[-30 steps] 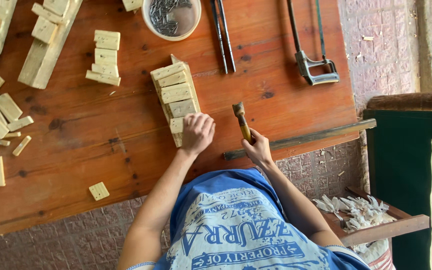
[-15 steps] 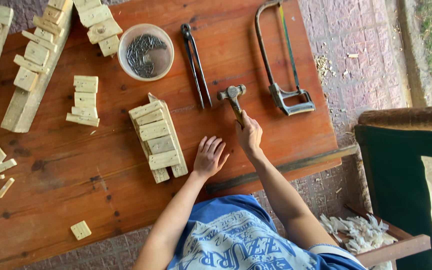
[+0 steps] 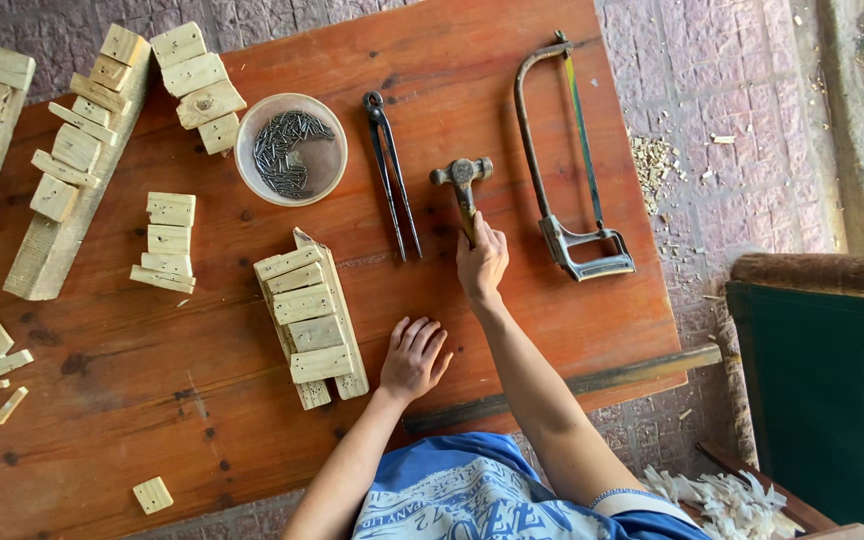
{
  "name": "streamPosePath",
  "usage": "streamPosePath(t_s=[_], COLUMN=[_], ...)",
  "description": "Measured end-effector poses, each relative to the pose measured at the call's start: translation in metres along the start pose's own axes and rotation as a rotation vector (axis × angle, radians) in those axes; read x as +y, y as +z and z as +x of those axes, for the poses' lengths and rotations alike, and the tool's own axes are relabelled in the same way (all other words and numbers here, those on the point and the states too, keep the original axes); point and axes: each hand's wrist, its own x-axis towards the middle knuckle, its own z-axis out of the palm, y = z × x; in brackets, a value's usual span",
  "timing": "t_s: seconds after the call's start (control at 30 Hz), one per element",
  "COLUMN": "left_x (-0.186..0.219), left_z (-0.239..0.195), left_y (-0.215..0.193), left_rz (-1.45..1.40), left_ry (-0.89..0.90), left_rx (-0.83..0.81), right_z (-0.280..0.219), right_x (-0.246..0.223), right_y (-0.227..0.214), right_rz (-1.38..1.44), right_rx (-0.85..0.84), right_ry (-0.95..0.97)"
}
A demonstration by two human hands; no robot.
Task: The person assembles small wooden blocks into a vertical stack on a wooden table. They pick up nails from a container, place them into pre-drilled holes in the blocks, and hammer them in to secure the pieces together. The person repeats this process, adding more blocks and nails to build the structure.
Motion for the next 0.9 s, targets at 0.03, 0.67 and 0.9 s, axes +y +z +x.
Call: streamPosePath(t_s=[0.03, 0.67, 0.9], left_x=[0.0, 0.002, -0.078], left_z=[0.001, -0.003, 0.039], left_y=[0.001, 0.001, -0.038], left_rz=[0.004, -0.03, -0.016], left_ry=[-0.001, -0.047, -0.271], left_rx=[-0.003, 0.086, 0.256], right_z=[0.005, 0.013, -0.009], right_x=[0.0, -0.054, -0.081], right_y=[0.003, -0.051, -0.075], right_rz=[-0.013, -0.064, 0.164], right_rx=[0.006, -0.025, -0.256], right_ry=[-0.006, -0.189, -0.269])
